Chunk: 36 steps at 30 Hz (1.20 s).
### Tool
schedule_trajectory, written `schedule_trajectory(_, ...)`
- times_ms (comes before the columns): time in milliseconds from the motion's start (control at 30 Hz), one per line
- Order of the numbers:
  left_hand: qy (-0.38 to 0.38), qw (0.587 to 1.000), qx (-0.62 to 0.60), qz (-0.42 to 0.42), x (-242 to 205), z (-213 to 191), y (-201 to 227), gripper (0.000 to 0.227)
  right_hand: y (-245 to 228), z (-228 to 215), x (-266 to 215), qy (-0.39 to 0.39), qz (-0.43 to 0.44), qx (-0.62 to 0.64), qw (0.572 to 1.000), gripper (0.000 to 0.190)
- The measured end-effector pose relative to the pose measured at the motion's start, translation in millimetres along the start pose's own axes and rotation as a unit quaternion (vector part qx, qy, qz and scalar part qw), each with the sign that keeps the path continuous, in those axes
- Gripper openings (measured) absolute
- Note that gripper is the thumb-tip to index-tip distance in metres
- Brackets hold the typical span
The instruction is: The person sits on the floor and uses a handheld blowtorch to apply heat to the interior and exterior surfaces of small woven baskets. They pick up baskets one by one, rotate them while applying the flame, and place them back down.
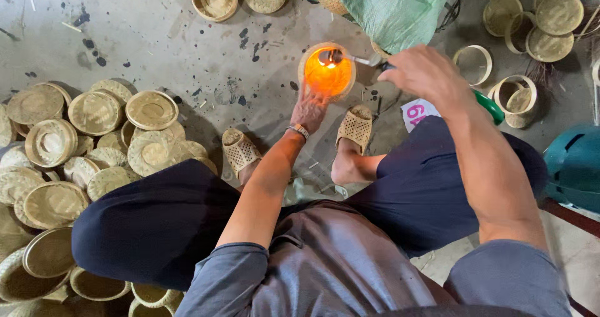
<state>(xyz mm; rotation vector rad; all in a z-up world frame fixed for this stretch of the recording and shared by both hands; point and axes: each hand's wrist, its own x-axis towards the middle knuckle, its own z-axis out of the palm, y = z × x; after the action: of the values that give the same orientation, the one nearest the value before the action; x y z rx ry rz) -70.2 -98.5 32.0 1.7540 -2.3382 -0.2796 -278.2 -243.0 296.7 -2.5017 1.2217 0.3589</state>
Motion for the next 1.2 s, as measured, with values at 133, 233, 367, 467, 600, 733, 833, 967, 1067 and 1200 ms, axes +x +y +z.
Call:
schedule_trajectory(133,-0.123,0.992,-0.009,-0.019,5.2,-4.7,-23.8,0.025,23.2,-25.0,-7.7,0.009,0.056,0.023,0.998,0.041)
schedule_trajectory(233,-0.011,0.985,-0.169,-0.022,-9.5,3.1,-65.9,0.025,31.8,-43.1,-21.0,-0.002,0.059,0.029,0.998,0.040)
schedule_trajectory(367,0.117,0.988,-0.101,-0.008,-18.3,-2.6,-125.0,0.041,20.5,-69.4,-22.9,-0.154,0.152,0.170,0.961,0.037)
schedule_trajectory(467,-0.045,0.925,-0.336,-0.172,-30.0,-56.9,-154.3,0.024,7.8,-83.8,-29.3,-0.143,0.174,0.243,0.943,0.033)
schedule_trajectory(600,-0.006,0.602,-0.775,-0.191,-57.1,-124.6,-164.6,0.037,1.2,-100.9,-34.4,-0.124,0.139,0.316,0.930,0.030)
schedule_trajectory(733,0.069,0.438,-0.882,-0.157,-80.8,-156.3,-155.2,0.038,-2.2,-109.7,-35.2,-0.124,0.126,0.301,0.937,0.037)
schedule_trajectory(833,0.130,0.374,-0.913,-0.096,-84.8,-155.1,-152.4,0.036,-4.3,-111.2,-38.5,-0.096,0.147,0.284,0.943,0.032)
schedule_trajectory(967,0.229,0.252,-0.937,-0.080,-87.4,-129.7,-156.6,0.033,-1.6,-110.9,-42.5,-0.096,0.110,0.358,0.922,0.030)
schedule_trajectory(1067,0.325,0.196,-0.896,-0.230,-83.0,-115.4,-154.9,0.041,0.1,-107.0,-43.3,-0.087,0.111,0.348,0.927,0.030)
schedule_trajectory(1200,0.346,0.151,-0.917,-0.127,-74.3,-106.2,-153.5,0.043,-2.3,-100.4,-43.0,-0.095,0.108,0.359,0.922,0.034)
